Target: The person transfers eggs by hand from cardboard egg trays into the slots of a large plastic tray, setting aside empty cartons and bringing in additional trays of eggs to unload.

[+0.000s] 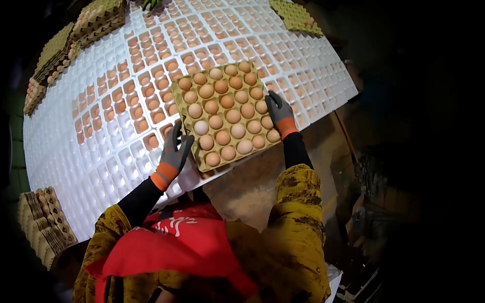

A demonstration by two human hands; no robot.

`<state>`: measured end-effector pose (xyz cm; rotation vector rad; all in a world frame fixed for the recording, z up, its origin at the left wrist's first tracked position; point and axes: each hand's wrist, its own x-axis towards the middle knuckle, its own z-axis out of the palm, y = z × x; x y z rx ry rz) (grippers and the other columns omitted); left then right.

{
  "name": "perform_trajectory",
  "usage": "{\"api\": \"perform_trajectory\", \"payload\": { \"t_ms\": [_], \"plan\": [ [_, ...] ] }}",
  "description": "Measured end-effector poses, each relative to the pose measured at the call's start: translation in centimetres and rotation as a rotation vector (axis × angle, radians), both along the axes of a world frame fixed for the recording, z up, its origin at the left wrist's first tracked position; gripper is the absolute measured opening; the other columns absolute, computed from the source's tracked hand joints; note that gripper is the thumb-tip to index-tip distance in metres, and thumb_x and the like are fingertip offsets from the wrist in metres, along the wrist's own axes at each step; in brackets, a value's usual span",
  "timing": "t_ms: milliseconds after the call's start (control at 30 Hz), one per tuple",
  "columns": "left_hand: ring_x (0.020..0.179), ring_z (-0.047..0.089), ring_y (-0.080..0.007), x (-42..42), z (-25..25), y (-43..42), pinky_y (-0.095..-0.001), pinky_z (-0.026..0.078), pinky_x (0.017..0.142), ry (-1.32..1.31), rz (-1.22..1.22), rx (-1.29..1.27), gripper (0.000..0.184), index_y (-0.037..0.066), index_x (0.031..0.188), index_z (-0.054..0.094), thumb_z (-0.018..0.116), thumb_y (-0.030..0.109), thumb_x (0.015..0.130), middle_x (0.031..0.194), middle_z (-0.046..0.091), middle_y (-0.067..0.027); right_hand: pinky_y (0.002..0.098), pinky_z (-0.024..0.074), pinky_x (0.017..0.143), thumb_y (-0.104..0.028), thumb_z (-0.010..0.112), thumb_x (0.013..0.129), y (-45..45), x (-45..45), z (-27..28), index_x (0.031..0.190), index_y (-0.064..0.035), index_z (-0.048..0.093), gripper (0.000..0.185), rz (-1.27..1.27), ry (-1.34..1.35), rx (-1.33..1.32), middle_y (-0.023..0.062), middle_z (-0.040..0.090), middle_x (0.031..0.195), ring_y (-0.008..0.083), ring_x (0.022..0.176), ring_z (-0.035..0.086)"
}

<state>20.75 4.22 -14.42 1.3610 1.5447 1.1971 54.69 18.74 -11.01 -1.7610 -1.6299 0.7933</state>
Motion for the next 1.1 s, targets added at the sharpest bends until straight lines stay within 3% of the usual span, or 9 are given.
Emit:
{"api": "perform_trajectory", "payload": {
  "t_ms": [133, 467, 600, 667, 767, 867, 933, 1000, 1100],
  "plan": [
    [0.113, 0.058, -0.0349, -0.4, 6.6, -3.0, -0.0437, 0.048, 0.097, 0.444, -0.326, 0.157, 0.062, 0.007, 0.137, 0.055, 0.079, 0.02, 0.082, 0.122, 0.058, -0.0185, 0.0361, 0.0527, 0.089, -0.022, 0.069, 0.094, -7.0, -3.1, 5.8, 0.126, -0.0094, 0.068, 0.035, 0.15, 0.034, 0.225, 0.0109, 0.067, 0.115, 0.0248, 0.103, 0.065],
    [0.102, 0.061, -0.0337, 4.4, 4.3, -3.1, -0.0421, 0.05, 0.087, 0.891, -0.525, 0.18, 0.047, 0.009, 0.122, 0.062, 0.077, 0.024, 0.08, 0.115, 0.062, -0.0153, 0.0454, 0.0496, 0.095, -0.025, 0.074, 0.086, -14.2, -5.9, 5.4, 0.126, -0.0169, 0.065, 0.041, 0.622, -0.88, 0.291, 0.0109, 0.064, 0.118, 0.0319, 0.113, 0.059],
    [0.099, 0.063, -0.0182, 2.7, 4.4, -2.5, -0.031, 0.05, 0.089, -0.08, -0.318, -0.158, 0.032, 0.005, 0.116, 0.062, 0.067, 0.018, 0.087, 0.104, 0.066, -0.0089, 0.0376, 0.0554, 0.086, -0.012, 0.072, 0.086, -12.6, -4.2, 4.5, 0.125, -0.012, 0.063, 0.04, 0.541, -0.157, 0.14, 0.0094, 0.064, 0.111, 0.0292, 0.103, 0.065],
    [0.096, 0.061, -0.0133, 1.3, 5.4, -2.4, -0.0293, 0.05, 0.087, -0.55, -0.215, -0.152, 0.026, 0.003, 0.112, 0.063, 0.061, 0.016, 0.089, 0.102, 0.064, -0.0062, 0.0368, 0.0581, 0.085, -0.006, 0.068, 0.086, -11.8, -2.6, 4.8, 0.124, -0.0005, 0.059, 0.039, 0.274, 0.719, -0.318, 0.0099, 0.065, 0.113, 0.0256, 0.095, 0.068],
    [0.095, 0.064, -0.0232, 4.2, 8.1, -2.3, -0.0347, 0.052, 0.084, 0.042, -0.235, -0.138, 0.034, 0.006, 0.118, 0.06, 0.065, 0.017, 0.087, 0.103, 0.062, -0.0103, 0.0404, 0.0582, 0.085, -0.021, 0.068, 0.09, -10.0, -0.8, 6.4, 0.123, -0.0024, 0.06, 0.039, 0.224, 1.222, -0.396, 0.0117, 0.064, 0.112, 0.025, 0.094, 0.068],
    [0.101, 0.064, -0.0322, 8.7, 7.5, -1.8, -0.0445, 0.054, 0.079, 0.834, -0.449, 0.033, 0.05, 0.011, 0.118, 0.06, 0.08, 0.029, 0.076, 0.105, 0.061, -0.0141, 0.0399, 0.0566, 0.085, -0.022, 0.07, 0.087, -7.5, -2.8, 8.3, 0.124, -0.0043, 0.06, 0.042, 0.307, 0.487, -0.508, 0.0138, 0.064, 0.111, 0.0274, 0.095, 0.066],
    [0.097, 0.065, -0.0324, 10.3, 6.9, -1.2, -0.0434, 0.054, 0.08, 1.005, -0.413, 0.037, 0.042, 0.012, 0.104, 0.058, 0.081, 0.031, 0.075, 0.105, 0.061, -0.012, 0.0418, 0.0537, 0.084, -0.025, 0.079, 0.078, -6.6, -4.7, 6.1, 0.124, -0.0117, 0.063, 0.05, 0.719, -0.265, 0.227, 0.0135, 0.063, 0.111, 0.0293, 0.103, 0.065],
    [0.096, 0.066, -0.0328, 9.5, 7.8, -1.0, -0.0434, 0.055, 0.078, 0.843, -0.408, -0.019, 0.043, 0.011, 0.108, 0.059, 0.08, 0.027, 0.075, 0.104, 0.062, -0.0124, 0.0443, 0.0536, 0.085, -0.025, 0.08, 0.076, -6.7, -7.1, 5.7, 0.123, -0.0119, 0.062, 0.052, 0.815, -0.818, 0.19, 0.0131, 0.063, 0.111, 0.0324, 0.105, 0.064],
    [0.09, 0.068, -0.0228, 6.6, 7.7, -1.5, -0.0362, 0.055, 0.074, 0.11, -0.29, -0.25, 0.046, 0.008, 0.123, 0.057, 0.074, 0.018, 0.081, 0.104, 0.067, -0.0084, 0.0407, 0.0561, 0.079, -0.024, 0.079, 0.077, -5.2, -5.5, 5.8, 0.122, -0.0089, 0.062, 0.05, 0.83, -0.54, 0.158, 0.0124, 0.064, 0.113, 0.0284, 0.101, 0.066]
  ]
}}
